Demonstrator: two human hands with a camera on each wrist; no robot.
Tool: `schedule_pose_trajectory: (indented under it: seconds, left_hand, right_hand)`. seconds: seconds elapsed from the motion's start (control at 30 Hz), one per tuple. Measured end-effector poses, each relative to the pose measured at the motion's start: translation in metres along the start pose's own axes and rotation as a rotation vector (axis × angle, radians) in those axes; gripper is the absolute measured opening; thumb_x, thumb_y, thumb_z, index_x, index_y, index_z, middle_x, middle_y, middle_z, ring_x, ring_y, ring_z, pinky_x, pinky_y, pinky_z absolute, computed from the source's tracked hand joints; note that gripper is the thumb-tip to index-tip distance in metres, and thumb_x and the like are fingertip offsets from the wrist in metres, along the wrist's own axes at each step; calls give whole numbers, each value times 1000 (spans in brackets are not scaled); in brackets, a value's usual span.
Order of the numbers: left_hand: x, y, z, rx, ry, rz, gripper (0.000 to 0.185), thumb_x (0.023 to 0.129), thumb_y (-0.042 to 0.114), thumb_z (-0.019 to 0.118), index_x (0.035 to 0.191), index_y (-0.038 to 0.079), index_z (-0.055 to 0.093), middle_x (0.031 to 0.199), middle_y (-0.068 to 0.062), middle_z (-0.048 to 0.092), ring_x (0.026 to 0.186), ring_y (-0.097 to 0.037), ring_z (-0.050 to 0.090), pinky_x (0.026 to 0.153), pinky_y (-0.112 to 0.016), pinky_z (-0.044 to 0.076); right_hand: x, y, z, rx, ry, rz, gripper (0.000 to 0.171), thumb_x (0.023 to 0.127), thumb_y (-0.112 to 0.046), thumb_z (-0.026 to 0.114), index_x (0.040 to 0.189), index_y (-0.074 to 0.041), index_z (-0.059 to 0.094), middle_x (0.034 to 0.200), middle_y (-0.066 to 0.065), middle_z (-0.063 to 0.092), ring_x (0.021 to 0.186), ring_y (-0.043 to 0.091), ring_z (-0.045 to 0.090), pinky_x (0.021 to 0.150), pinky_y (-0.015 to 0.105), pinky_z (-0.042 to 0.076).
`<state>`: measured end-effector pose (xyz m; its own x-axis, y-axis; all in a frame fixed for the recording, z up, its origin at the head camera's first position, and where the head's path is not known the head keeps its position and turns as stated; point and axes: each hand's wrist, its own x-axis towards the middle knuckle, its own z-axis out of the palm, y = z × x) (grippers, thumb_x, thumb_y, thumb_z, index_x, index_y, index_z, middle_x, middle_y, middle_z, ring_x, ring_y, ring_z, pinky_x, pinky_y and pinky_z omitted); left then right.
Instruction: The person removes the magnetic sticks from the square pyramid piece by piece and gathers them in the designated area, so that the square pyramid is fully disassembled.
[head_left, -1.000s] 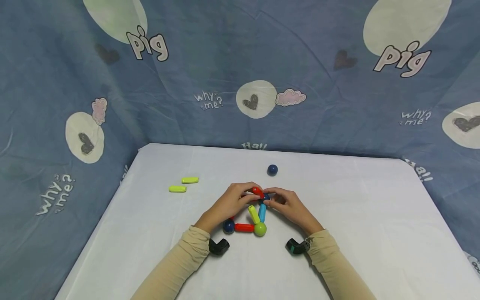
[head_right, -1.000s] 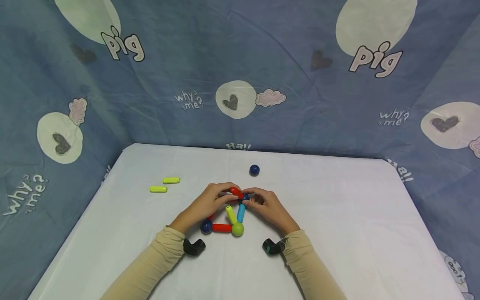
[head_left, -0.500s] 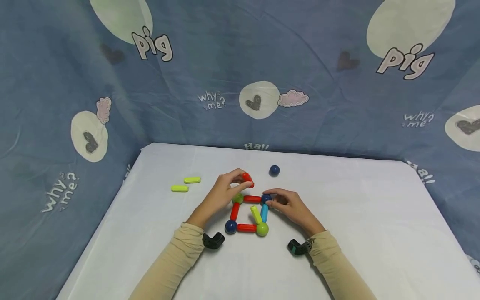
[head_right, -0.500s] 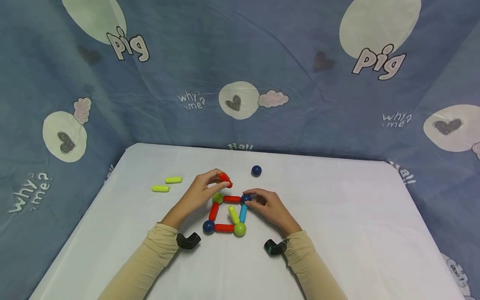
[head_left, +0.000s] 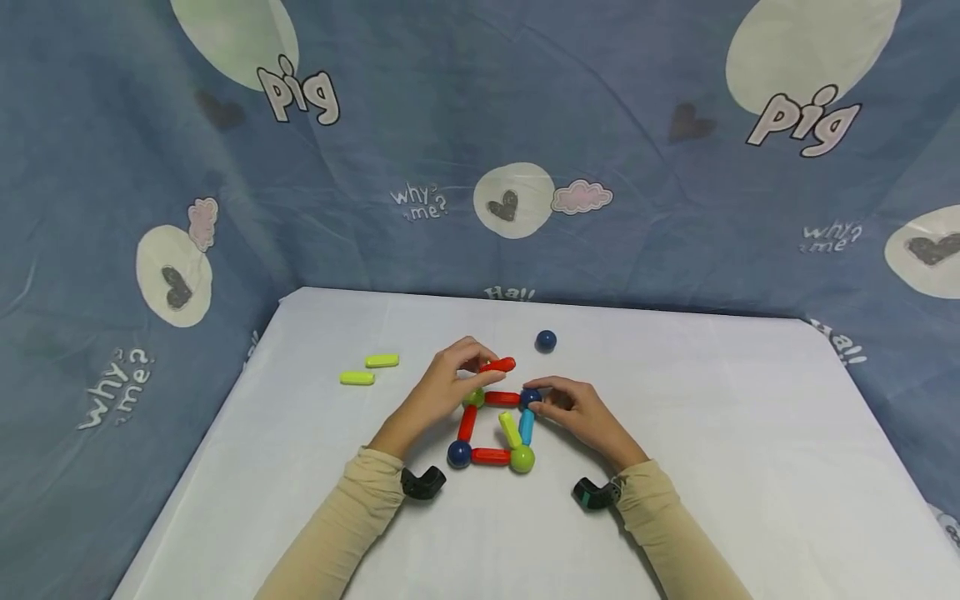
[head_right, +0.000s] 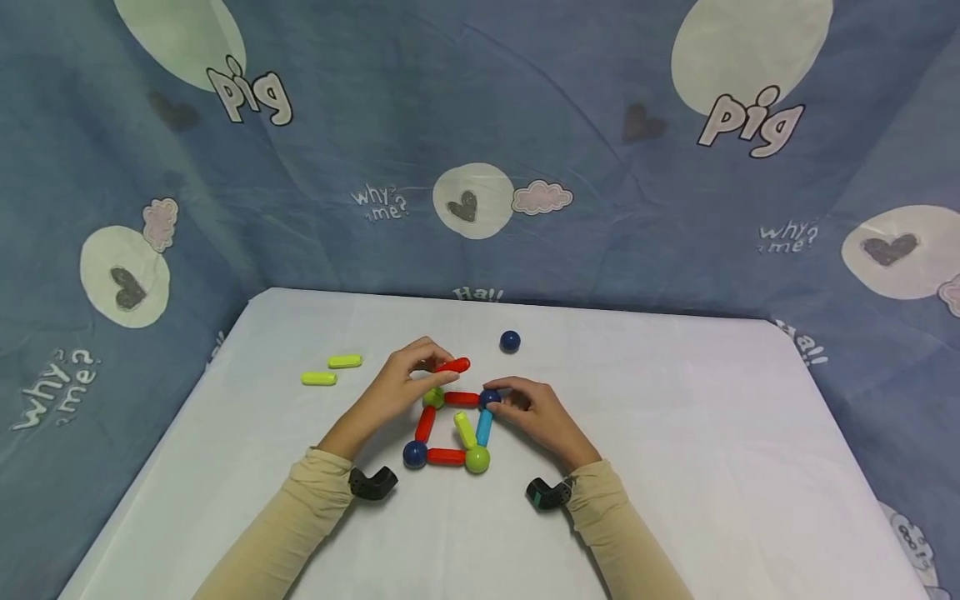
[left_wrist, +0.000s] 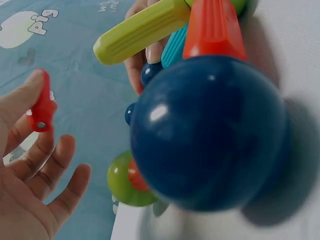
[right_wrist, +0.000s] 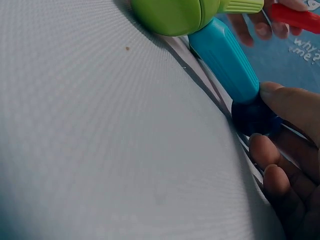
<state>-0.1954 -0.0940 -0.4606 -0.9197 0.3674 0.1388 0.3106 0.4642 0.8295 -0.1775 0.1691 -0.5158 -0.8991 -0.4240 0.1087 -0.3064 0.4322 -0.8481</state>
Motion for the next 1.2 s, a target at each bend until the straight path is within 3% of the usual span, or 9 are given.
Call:
schedule_pose_trajectory:
  seconds: [0.2,0.37,0.6,0.8,0.93,1.2]
  left_hand:
    - [-10,-10,-16,72,31,13,22,87,26,85,106,21,75,103,6,70,97,-16,62,88,-34,55]
    - [-28,-26,-39,149,72,6,22,83,23,87,102,21,76,97,6,70,88,-16,59,76,-28,51]
    - [-55,-53,-75,269,133,-16,21,79,19,91,96,19,78,95,4,70,88,-18,59,76,-33,50]
    - [-76,-73,-100,352,166,-44,24,74,14,93,95,13,80,89,0,68,80,-19,57,69,-26,47]
    - [-84,-77,-112,376,164,-59,26,73,11,93,95,9,81,88,-3,68,79,-20,56,68,-25,45]
    - [-90,-76,-123,413,98,-165,30,75,11,92,102,5,81,86,-5,66,78,-20,54,64,-26,42]
  right_hand:
    - [1,-1,1,-10,1,-3,33,96,-21,75,129,-16,72,91,0,67,78,10,57,70,21,49]
    - [2,0,1,-8,4,-17,33,95,-20,75,128,-15,72,92,1,69,78,9,58,70,21,50]
    - [1,0,1,-5,12,-32,33,95,-20,76,127,-16,72,91,1,69,77,8,58,69,21,49]
    - [0,2,1,-2,11,-35,32,96,-20,75,128,-15,72,91,1,69,77,7,56,68,21,48]
    - [-1,2,1,-1,20,-26,32,95,-21,76,127,-16,73,90,2,69,77,9,57,68,21,48]
    - [0,2,2,6,8,-23,33,95,-22,75,128,-15,72,91,2,68,77,10,56,68,20,47]
